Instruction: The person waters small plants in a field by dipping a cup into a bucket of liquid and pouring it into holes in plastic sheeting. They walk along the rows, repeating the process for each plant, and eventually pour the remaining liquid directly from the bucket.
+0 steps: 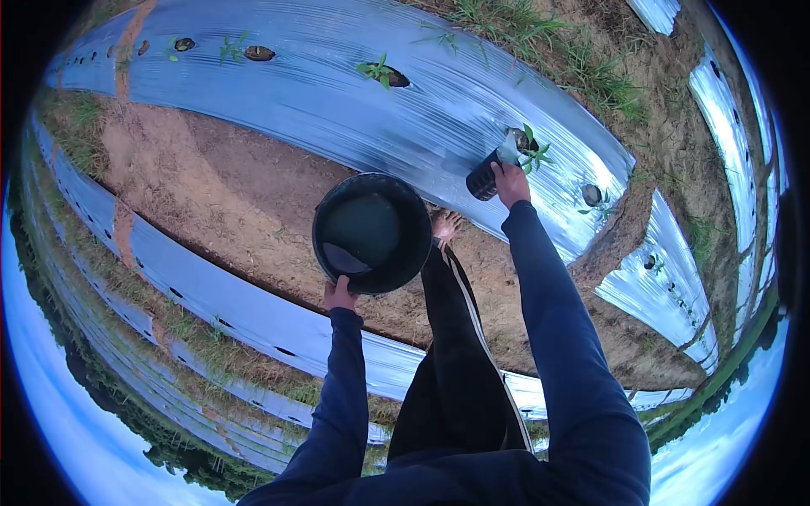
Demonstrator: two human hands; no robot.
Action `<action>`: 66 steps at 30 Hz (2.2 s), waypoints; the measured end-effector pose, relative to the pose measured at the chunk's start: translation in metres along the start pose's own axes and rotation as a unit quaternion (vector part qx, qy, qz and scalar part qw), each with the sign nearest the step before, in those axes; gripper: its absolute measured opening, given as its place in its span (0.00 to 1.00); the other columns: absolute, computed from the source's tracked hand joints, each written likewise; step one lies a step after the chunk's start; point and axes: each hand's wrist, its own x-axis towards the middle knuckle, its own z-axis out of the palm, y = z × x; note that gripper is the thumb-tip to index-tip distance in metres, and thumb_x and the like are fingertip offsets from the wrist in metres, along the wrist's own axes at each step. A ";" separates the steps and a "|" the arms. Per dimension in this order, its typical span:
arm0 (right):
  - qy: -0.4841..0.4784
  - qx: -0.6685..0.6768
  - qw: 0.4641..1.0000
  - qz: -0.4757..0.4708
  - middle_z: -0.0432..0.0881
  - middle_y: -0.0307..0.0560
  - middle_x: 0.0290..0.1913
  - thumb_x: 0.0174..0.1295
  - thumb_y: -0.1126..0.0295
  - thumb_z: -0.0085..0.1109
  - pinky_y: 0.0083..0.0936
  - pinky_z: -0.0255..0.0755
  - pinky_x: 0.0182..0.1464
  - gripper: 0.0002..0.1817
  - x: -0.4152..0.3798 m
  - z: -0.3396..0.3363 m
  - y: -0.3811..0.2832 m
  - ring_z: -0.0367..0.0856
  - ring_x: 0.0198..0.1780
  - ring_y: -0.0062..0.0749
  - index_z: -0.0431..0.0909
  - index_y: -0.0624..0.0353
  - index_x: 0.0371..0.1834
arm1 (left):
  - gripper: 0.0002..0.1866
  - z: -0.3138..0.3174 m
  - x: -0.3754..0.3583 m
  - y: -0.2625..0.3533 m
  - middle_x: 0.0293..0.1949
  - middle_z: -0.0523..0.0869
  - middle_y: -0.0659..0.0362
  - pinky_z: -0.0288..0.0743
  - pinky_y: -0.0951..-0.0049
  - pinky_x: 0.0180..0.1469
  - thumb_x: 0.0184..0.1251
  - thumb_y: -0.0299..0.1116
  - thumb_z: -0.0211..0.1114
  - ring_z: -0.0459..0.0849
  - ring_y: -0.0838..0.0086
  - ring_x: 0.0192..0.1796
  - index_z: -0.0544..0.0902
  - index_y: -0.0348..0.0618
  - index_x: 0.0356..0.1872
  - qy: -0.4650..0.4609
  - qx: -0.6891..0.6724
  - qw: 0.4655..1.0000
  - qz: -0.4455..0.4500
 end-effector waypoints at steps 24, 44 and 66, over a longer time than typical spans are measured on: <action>-0.092 -0.402 0.876 -0.251 0.85 0.47 0.30 0.65 0.48 0.55 0.40 0.76 0.43 0.23 0.076 0.021 -0.219 0.86 0.40 0.43 0.86 0.55 0.28 | 0.11 -0.024 0.014 0.004 0.34 0.82 0.62 0.76 0.75 0.23 0.60 0.28 0.67 0.81 0.77 0.28 0.77 0.45 0.42 -0.053 -0.033 0.997 -0.052; 0.069 -0.275 0.924 -0.255 0.85 0.51 0.33 0.67 0.47 0.53 0.45 0.72 0.48 0.24 0.020 0.095 -0.489 0.82 0.42 0.46 0.85 0.58 0.29 | 0.11 -0.187 0.124 0.308 0.34 0.83 0.59 0.82 0.70 0.31 0.58 0.31 0.66 0.85 0.73 0.31 0.75 0.43 0.40 -0.110 -0.069 0.990 -0.046; -0.141 -0.475 0.850 -0.179 0.87 0.40 0.34 0.67 0.46 0.53 0.38 0.69 0.51 0.22 0.172 0.214 -0.663 0.81 0.48 0.34 0.87 0.52 0.32 | 0.12 -0.282 0.378 0.580 0.33 0.81 0.59 0.78 0.68 0.31 0.57 0.34 0.67 0.81 0.71 0.32 0.75 0.45 0.40 0.061 -0.113 0.991 -0.027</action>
